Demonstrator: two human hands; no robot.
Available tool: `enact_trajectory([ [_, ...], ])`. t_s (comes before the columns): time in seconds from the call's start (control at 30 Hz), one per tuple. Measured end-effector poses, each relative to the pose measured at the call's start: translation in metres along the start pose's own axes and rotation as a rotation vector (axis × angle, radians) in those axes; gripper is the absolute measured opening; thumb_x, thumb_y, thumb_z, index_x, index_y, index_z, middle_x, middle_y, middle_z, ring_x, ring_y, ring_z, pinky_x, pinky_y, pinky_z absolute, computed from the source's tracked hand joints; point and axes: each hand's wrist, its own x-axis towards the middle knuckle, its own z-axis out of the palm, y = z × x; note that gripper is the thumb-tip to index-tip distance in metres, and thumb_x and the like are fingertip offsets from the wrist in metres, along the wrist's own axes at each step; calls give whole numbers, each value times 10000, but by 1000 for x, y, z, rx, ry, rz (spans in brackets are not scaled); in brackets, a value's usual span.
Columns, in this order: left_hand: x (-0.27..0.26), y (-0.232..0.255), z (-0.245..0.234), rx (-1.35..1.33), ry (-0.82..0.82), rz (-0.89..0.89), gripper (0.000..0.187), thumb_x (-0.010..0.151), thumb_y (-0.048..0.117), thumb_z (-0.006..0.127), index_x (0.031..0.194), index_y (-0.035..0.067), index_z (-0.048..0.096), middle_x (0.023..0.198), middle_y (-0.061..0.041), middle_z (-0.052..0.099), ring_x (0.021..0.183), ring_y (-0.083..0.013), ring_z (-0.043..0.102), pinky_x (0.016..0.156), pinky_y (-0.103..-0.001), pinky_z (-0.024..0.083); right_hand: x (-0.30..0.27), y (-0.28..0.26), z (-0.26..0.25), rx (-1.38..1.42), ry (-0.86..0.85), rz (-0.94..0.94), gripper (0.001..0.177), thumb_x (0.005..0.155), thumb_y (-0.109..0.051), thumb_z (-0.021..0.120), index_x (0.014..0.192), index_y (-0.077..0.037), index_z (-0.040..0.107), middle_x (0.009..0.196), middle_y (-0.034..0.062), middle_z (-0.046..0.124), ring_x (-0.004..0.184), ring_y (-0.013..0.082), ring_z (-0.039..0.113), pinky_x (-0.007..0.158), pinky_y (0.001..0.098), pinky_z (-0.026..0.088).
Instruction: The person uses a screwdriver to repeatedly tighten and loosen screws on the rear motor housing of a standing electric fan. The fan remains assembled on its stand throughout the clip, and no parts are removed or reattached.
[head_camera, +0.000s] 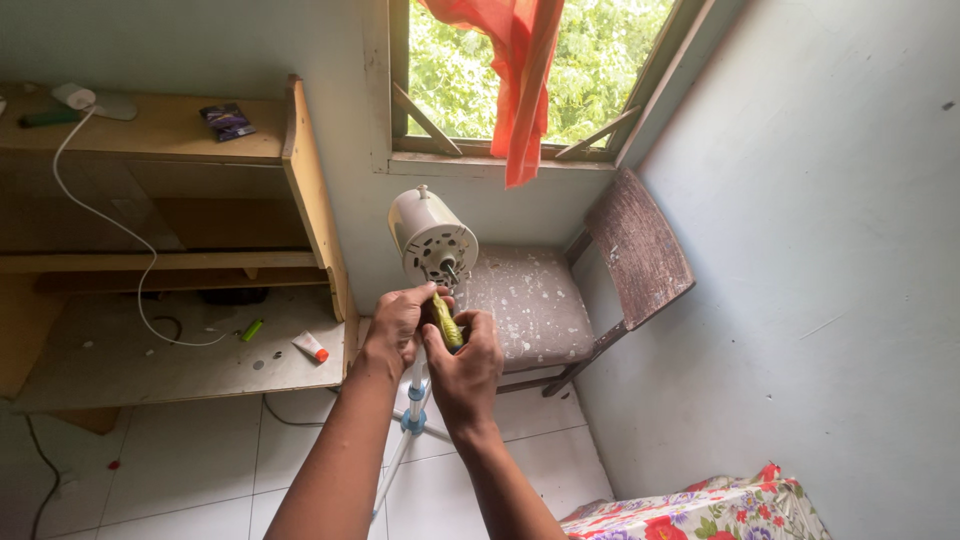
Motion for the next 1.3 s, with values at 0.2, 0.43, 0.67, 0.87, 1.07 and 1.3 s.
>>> enact_trajectory([
  [0.2, 6, -6, -6, -85, 11, -104, 242, 989, 147, 579, 1062, -60, 680, 947, -160, 730, 869, -240, 717, 811, -357, 617, 4, 1, -1, 202, -173, 575, 407, 1030, -390, 540, 1000, 0, 651, 750, 162, 688, 664, 224, 676, 589, 374, 524],
  [0.43, 6, -4, -4, -81, -25, -106, 246, 998, 167, 550, 1057, -37, 674, 953, -157, 738, 852, -242, 711, 780, -375, 598, -5, 1, -1, 72, 60, -73, 386, 977, -300, 661, 1107, 59, 606, 855, 186, 661, 702, 247, 670, 580, 390, 553],
  [0.67, 6, -6, -2, -155, -46, -95, 221, 996, 145, 551, 1055, -25, 681, 956, -142, 738, 847, -228, 708, 760, -356, 590, 1, 7, -1, 15, -53, 42, 335, 1013, -302, 556, 1163, -4, 589, 813, 161, 716, 706, 249, 736, 635, 402, 601],
  [0.87, 6, -6, -1, -184, -43, -113, 209, 1001, 132, 556, 1064, -25, 679, 954, -127, 735, 858, -204, 704, 786, -346, 588, 2, 3, -3, -59, -87, 285, 298, 1102, -320, 472, 1133, -65, 624, 725, 183, 746, 695, 308, 761, 609, 436, 573],
  [1.07, 13, -14, -7, -203, -36, -95, 207, 992, 114, 553, 1076, -29, 677, 959, -137, 737, 871, -214, 712, 819, -333, 598, -3, -7, -8, -125, 133, -297, 358, 1110, -333, 532, 1246, -4, 569, 897, 257, 681, 742, 328, 742, 618, 413, 600],
  [1.3, 20, -20, -15, -248, -90, -123, 225, 1002, 120, 534, 1121, -24, 660, 1000, -143, 755, 909, -211, 717, 848, -341, 587, 1, -8, -5, -54, -74, 233, 356, 953, -232, 675, 1219, -22, 567, 885, 203, 671, 805, 311, 726, 698, 420, 557],
])
